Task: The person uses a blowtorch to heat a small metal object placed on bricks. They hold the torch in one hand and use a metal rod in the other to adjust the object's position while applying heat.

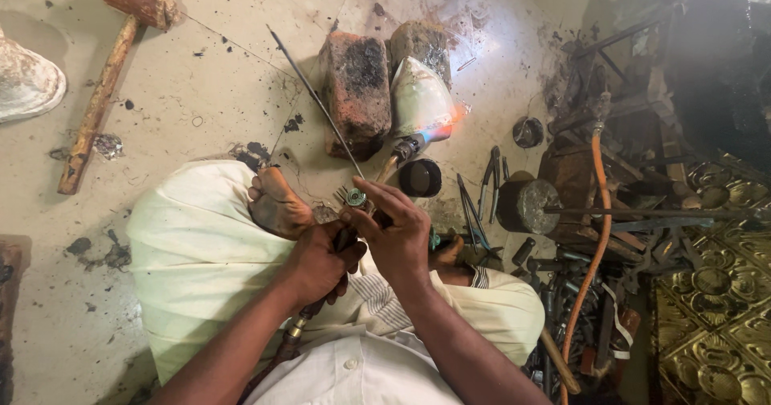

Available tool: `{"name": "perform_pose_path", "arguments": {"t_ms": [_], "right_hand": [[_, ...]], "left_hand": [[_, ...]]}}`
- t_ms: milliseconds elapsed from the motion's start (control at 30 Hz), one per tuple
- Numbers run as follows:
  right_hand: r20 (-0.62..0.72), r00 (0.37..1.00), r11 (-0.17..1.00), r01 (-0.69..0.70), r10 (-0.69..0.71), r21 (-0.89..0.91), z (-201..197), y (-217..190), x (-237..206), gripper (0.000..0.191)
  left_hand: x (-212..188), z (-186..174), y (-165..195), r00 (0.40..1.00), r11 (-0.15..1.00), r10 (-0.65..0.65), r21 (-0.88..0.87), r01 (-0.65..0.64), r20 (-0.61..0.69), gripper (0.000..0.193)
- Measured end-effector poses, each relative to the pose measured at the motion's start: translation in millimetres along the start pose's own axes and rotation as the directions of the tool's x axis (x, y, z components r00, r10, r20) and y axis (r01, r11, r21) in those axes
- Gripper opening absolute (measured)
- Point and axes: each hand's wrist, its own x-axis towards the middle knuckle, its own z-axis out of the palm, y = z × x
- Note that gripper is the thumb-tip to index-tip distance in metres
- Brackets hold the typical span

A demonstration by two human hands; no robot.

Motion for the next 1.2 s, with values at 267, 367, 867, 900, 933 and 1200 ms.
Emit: {"name": "perform_pose_path", "arguments": {"t_ms": [267, 367, 867, 900, 933, 1200], "right_hand": [[-0.122, 0.993, 0.972, -0.025, -0.004, -0.234, -93.4, 41.3, 2.3, 0.023], [-0.231, 0.926, 0.952, -0.268, 0.298, 0.151, -167.1, 65.3, 17.7, 0.019], [0.303, 0.886, 0.219, 0.393, -0.352, -0.893, -290.4, 115.8, 113.0, 0.019], [0.318, 0.876, 0.214, 0.410, -0.363, -0.886, -289.7, 115.4, 118.9, 0.020], [0.332, 0.866, 0.208, 0.428, -0.374, -0.880, -288.8, 114.8, 124.9, 0.021], [0.365, 0.885, 0.238, 0.436, -0.288, -0.868, -283.1, 109.3, 150.5, 0.031]], "left_hand": [[-0.3, -5.8, -7.2, 0.999, 1.000, -0.002, -0.007, 0.002, 0.039, 0.025], [1.9, -4.6, -10.0, 0.999, 0.999, -0.001, -0.035, 0.002, 0.040, 0.025], [10.9, 2.7, -17.9, 0.999, 0.997, -0.003, -0.072, 0.006, 0.044, 0.026], [11.7, 2.0, -17.8, 0.999, 0.997, 0.005, -0.079, -0.001, 0.047, 0.026], [12.5, 1.2, -17.6, 0.999, 0.997, 0.000, -0.079, 0.004, 0.049, 0.026], [16.7, -6.1, -15.6, 0.998, 0.997, 0.006, -0.081, -0.001, 0.070, 0.025]]}}
